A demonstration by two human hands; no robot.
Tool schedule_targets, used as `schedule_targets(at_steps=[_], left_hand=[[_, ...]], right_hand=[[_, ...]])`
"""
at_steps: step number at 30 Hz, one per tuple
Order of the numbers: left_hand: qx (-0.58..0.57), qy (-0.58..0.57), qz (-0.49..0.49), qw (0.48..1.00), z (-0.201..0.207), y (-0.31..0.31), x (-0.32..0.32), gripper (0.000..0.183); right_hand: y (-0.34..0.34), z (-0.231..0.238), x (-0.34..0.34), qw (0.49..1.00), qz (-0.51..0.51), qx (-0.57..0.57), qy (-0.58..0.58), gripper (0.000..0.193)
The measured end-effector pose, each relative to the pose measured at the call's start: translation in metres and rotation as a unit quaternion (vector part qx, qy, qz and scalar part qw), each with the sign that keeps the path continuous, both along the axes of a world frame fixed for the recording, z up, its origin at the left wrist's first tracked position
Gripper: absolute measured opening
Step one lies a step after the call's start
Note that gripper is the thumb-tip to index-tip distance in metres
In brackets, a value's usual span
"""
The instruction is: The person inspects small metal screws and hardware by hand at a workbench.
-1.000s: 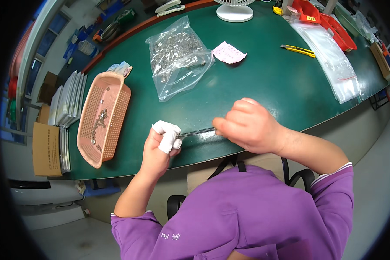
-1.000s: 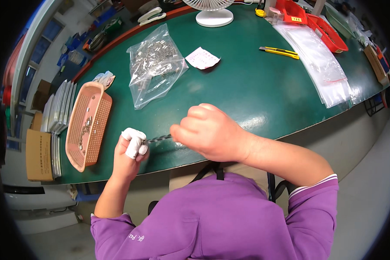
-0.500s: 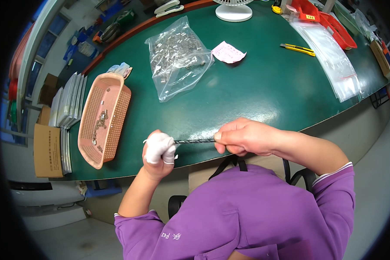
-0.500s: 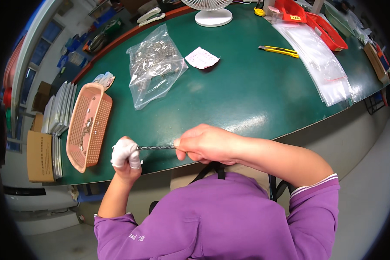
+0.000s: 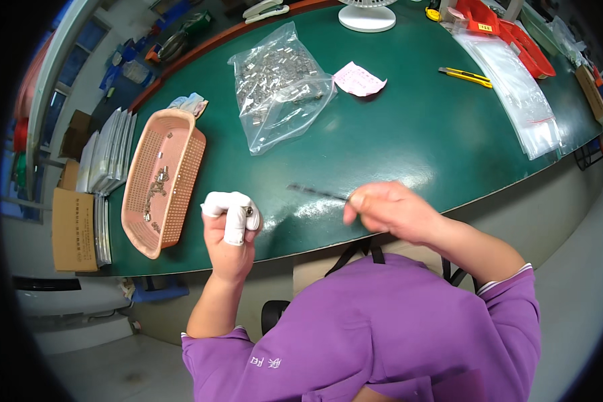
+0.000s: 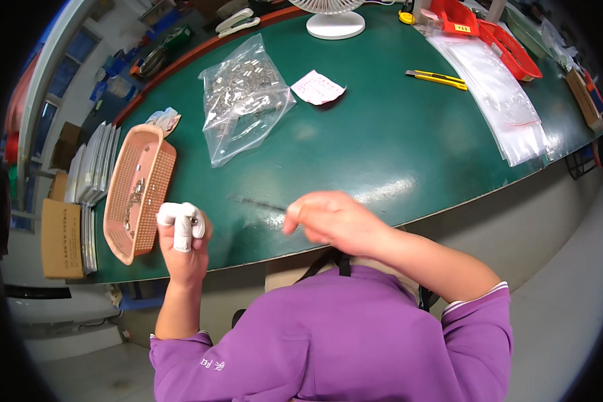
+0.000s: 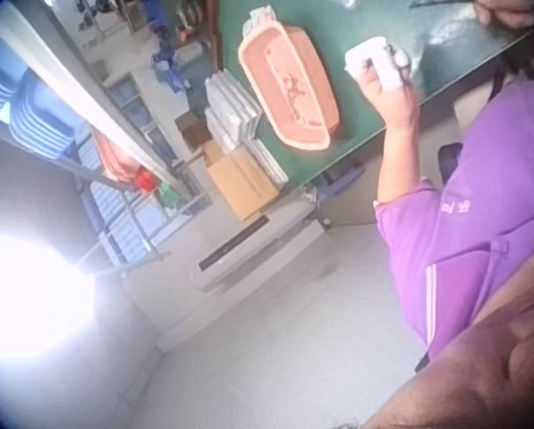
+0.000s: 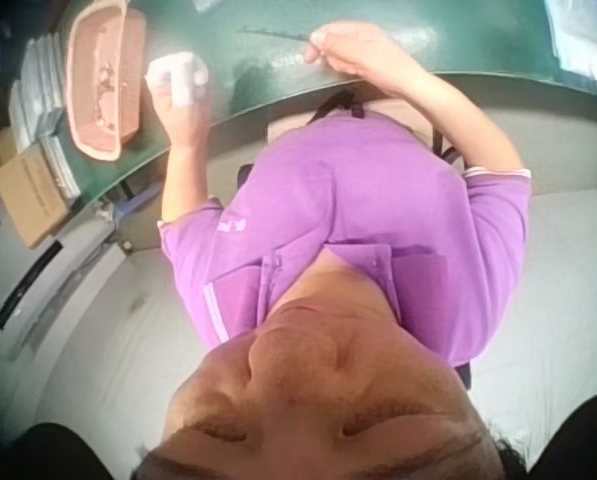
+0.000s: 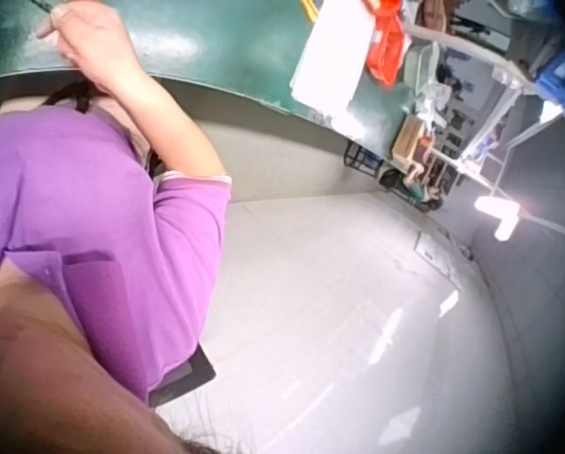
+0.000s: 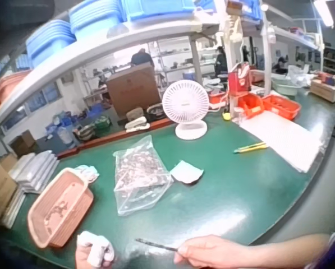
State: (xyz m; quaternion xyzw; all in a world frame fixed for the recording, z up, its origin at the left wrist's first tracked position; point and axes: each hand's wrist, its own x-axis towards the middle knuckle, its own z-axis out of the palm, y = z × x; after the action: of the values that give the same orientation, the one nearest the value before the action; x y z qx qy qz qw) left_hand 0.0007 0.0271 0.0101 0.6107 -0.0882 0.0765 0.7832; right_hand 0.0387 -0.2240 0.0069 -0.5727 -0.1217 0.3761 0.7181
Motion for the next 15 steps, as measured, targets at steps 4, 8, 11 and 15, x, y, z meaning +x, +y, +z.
schedule_targets(at_steps=[4, 8, 11, 15], left_hand=[[-0.240, 0.192, -0.054, 0.950, 0.004, -0.004, -0.008, 0.010], [-0.317, 0.246, -0.055, 0.914, 0.000, -0.009, -0.010, 0.013], [-0.363, 0.269, -0.069, 0.890, -0.003, -0.008, -0.012, 0.013], [-0.418, 0.294, -0.102, 0.854, -0.003, -0.006, -0.014, 0.014]], right_hand=[[-0.011, 0.006, 0.004, 0.883, -0.151, -0.186, -0.404, 0.020], [-0.011, 0.017, 0.008, 0.664, -0.134, -0.263, -0.688, 0.026], [-0.005, 0.017, 0.006, 0.647, -0.123, -0.210, -0.723, 0.028], [0.000, 0.025, 0.007, 0.640, -0.118, -0.158, -0.742, 0.028]])
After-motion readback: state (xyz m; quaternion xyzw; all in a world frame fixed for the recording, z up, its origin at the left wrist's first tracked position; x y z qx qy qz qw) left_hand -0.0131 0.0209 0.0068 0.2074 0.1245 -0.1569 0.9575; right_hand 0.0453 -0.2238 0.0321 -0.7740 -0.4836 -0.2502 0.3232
